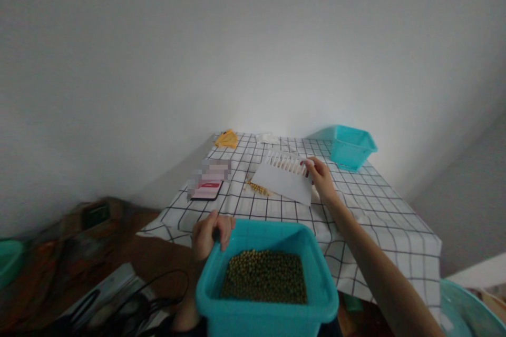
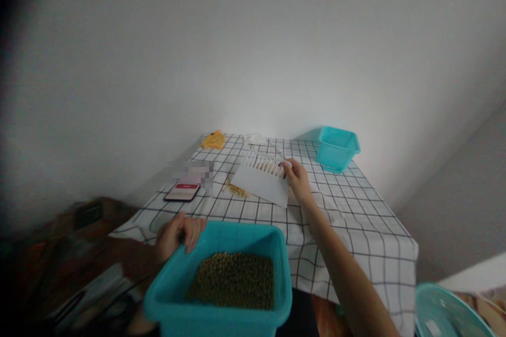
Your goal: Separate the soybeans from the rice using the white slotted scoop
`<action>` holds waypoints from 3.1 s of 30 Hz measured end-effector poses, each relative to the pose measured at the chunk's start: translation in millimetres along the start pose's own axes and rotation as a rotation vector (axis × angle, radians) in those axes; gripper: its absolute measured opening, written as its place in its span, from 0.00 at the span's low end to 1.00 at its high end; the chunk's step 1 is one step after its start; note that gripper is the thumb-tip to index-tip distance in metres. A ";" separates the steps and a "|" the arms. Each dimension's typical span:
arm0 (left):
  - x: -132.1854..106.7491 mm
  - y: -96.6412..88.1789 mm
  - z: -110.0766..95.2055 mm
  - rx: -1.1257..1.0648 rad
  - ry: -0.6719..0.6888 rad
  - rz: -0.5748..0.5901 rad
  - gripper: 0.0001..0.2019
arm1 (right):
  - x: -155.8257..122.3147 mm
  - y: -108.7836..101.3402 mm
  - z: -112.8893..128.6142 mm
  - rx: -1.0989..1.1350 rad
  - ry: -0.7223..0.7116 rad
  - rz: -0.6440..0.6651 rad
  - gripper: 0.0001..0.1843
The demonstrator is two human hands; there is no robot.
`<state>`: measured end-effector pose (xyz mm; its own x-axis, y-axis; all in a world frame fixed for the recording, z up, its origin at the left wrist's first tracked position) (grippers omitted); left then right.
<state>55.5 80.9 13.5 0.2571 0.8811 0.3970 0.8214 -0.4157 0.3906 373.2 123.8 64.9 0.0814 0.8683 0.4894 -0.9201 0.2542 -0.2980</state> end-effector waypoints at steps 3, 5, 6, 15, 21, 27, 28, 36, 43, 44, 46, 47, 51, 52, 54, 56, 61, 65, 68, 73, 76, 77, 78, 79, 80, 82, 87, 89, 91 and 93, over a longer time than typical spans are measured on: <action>-0.9 -2.1 3.8 0.001 -0.019 0.044 0.31 | -0.1 1.4 0.6 0.003 -0.001 0.016 0.23; -1.7 -5.3 7.5 -0.011 -0.033 0.073 0.30 | 0.0 1.8 0.7 0.007 -0.002 0.020 0.22; -1.9 -7.4 9.0 -0.018 -0.035 0.086 0.30 | 0.0 1.8 0.4 0.010 -0.002 0.020 0.22; 1.2 -10.4 10.1 0.057 -0.029 0.125 0.32 | -1.1 5.0 -7.2 0.038 0.023 0.048 0.23; -5.0 -6.6 7.2 0.049 -0.013 0.044 0.31 | -0.5 4.2 -4.6 0.051 0.019 0.034 0.24; -8.8 -3.5 7.5 0.035 -0.032 0.007 0.30 | -1.3 10.1 -0.5 0.059 0.012 0.077 0.22; -8.9 -2.2 7.2 0.026 -0.029 0.011 0.30 | -1.4 10.2 -0.7 0.061 0.010 0.080 0.22; -8.7 1.5 1.6 -0.001 0.024 -0.016 0.30 | 0.1 7.3 -4.1 0.056 0.004 0.089 0.22; -8.7 -0.7 3.8 0.045 -0.011 -0.030 0.30 | -0.1 7.4 -5.9 0.053 0.016 0.083 0.23; -8.5 -0.7 3.5 0.042 -0.011 -0.033 0.30 | 0.0 7.7 -5.8 0.055 0.017 0.085 0.22; -8.1 0.0 2.6 0.031 -0.009 -0.038 0.30 | 0.3 9.0 -4.9 0.057 0.019 0.094 0.22; -7.8 0.9 2.1 0.028 -0.010 -0.035 0.30 | 0.4 9.7 -4.2 0.059 0.021 0.098 0.22; -7.2 2.5 -1.5 0.014 0.003 -0.042 0.30 | 0.5 8.6 -2.0 0.075 0.032 0.076 0.22; -7.2 2.6 -2.3 0.010 0.005 -0.044 0.30 | 0.5 7.3 -2.3 0.084 0.036 0.063 0.22; -7.0 4.1 -2.8 0.010 -0.006 -0.035 0.30 | 0.5 3.1 -4.5 0.107 0.045 0.033 0.21; -6.7 5.5 -2.6 0.009 -0.020 -0.027 0.30 | 0.5 -1.5 -7.8 0.135 0.054 0.006 0.20; -5.8 5.2 -2.3 0.025 -0.022 -0.034 0.32 | 0.6 -3.1 -12.4 0.179 0.076 0.027 0.17; -5.1 3.0 -2.1 0.059 -0.031 -0.027 0.32 | 0.8 7.2 -9.1 0.170 0.085 0.107 0.17; -5.0 3.6 -2.5 0.073 -0.034 -0.001 0.32 | 1.1 14.3 -7.6 0.160 0.096 0.162 0.18; -7.4 2.9 -3.4 0.046 -0.018 -0.029 0.30 | 1.6 17.2 -9.1 0.176 0.108 0.209 0.18; -8.0 4.4 -4.3 0.043 -0.013 -0.022 0.30 | -1.2 20.2 -9.0 0.188 0.121 0.263 0.17; -8.0 4.9 -4.8 0.042 -0.012 -0.021 0.31 | -3.2 23.1 -8.9 0.193 0.135 0.301 0.17; -8.0 5.4 -4.7 0.040 -0.020 -0.020 0.31 | -5.8 27.3 -9.0 0.202 0.156 0.353 0.17; -7.8 6.2 -4.3 0.038 -0.033 -0.016 0.31 | -8.9 32.1 -8.9 0.219 0.179 0.411 0.16; -7.7 6.7 -4.0 0.032 -0.043 -0.017 0.31 | -12.1 36.8 -8.3 0.242 0.199 0.467 0.16; -7.2 7.0 -4.2 0.015 -0.047 -0.027 0.31 | -16.9 43.0 -5.6 0.302 0.220 0.536 0.16; -4.6 6.0 -7.7 0.053 -0.014 -0.023 0.31 | -16.3 40.7 -0.6 0.398 0.226 0.490 0.19; -4.0 5.0 -8.0 0.061 -0.019 -0.016 0.31 | -14.7 38.9 -0.2 0.408 0.222 0.472 0.20; -3.7 6.0 -7.3 0.062 -0.031 0.010 0.30 | -12.6 36.7 -1.5 0.403 0.219 0.451 0.21; -4.2 5.5 -6.1 0.051 -0.032 0.016 0.30 | -10.2 33.9 -4.4 0.395 0.218 0.419 0.21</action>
<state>55.9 73.5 19.1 0.2858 0.8815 0.3758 0.8419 -0.4183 0.3410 342.8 125.5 46.3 -0.2798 0.9379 0.2051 -0.9598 -0.2683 -0.0825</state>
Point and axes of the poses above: each hand's wrist, its own x-axis towards the middle knuckle, its own y-axis out of the palm, z = x × y, the point moved 8 cm from there along x, towards the middle knuckle, and after that the axes turned 10 degrees about z, right-handed, at the moved point
